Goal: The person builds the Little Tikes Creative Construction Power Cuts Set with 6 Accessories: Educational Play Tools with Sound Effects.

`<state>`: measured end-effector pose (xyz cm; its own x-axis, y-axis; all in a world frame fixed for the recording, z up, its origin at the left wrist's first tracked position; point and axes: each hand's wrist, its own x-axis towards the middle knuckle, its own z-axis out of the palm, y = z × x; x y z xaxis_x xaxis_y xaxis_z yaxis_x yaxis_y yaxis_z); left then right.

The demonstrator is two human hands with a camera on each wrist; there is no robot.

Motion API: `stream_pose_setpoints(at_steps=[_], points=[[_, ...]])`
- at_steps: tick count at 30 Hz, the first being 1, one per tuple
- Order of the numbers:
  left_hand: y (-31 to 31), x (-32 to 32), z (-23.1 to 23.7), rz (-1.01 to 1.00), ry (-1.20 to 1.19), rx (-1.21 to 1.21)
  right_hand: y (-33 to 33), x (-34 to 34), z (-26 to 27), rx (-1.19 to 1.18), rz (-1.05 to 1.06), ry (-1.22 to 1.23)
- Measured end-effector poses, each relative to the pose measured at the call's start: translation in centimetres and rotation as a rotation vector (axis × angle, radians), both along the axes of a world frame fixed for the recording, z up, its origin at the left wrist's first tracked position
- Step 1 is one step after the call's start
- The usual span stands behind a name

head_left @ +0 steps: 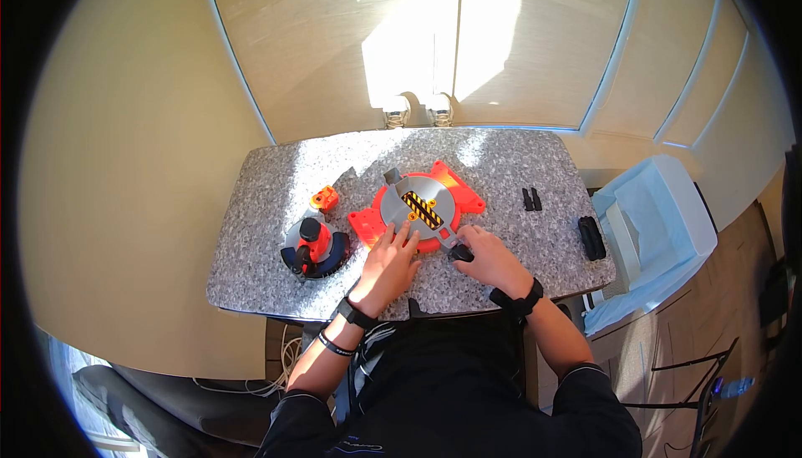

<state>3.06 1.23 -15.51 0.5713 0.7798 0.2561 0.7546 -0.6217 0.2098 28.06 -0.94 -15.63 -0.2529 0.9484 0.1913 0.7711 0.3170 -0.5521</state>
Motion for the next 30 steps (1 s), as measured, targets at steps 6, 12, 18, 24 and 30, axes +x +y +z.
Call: stream_pose_setpoints(at_steps=[6,12,18,24,30], points=[[0.05,0.00,0.03,-0.003,0.006,0.002,0.07,-0.01,-0.24,-0.004,-0.015,-0.011],[0.03,-0.03,-0.03,-0.005,-0.005,0.004,0.12,-0.01,-0.40,-0.001,-0.013,-0.006],[0.01,-0.08,-0.01,-0.010,-0.006,0.009,0.09,-0.08,-0.32,-0.002,-0.014,-0.009],[0.01,-0.07,-0.11,-0.011,-0.009,0.001,0.06,-0.01,-0.27,-0.006,-0.009,-0.007],[-0.03,-0.04,-0.05,-0.007,-0.007,-0.006,0.07,0.03,-0.10,-0.010,-0.031,0.008]])
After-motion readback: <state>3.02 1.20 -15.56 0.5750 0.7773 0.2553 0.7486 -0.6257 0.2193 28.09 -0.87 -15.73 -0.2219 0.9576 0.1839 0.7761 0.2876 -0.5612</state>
